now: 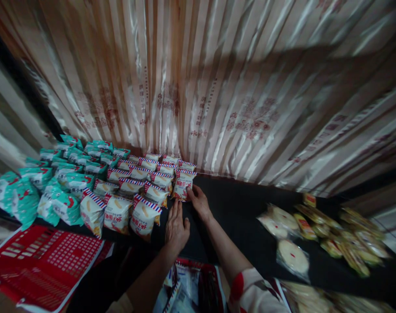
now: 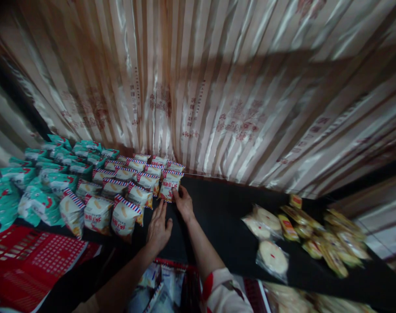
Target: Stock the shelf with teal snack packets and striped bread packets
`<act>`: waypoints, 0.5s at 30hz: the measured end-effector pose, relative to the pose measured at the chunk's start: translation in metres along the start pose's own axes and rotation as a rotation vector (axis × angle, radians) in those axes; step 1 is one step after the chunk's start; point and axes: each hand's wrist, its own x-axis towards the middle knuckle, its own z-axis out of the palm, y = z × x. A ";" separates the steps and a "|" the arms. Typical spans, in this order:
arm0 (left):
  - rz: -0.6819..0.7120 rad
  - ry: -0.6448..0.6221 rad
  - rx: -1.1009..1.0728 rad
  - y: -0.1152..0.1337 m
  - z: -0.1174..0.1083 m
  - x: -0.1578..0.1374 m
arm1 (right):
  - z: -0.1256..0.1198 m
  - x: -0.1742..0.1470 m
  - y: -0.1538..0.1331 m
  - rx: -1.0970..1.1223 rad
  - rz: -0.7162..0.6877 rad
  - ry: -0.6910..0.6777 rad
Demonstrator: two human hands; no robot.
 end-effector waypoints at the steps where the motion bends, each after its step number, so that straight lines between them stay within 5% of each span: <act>1: 0.002 0.002 -0.004 0.000 0.000 0.000 | -0.003 -0.003 0.000 0.016 -0.003 0.029; 5: 0.003 -0.004 -0.014 -0.002 -0.002 0.000 | -0.029 -0.017 0.007 -0.111 -0.060 0.186; 11: 0.022 -0.009 -0.004 0.000 -0.007 -0.001 | -0.109 -0.048 0.031 -0.643 -0.294 0.474; 15: 0.065 -0.045 0.012 0.006 -0.013 -0.009 | -0.166 -0.070 0.041 -0.937 -0.192 0.639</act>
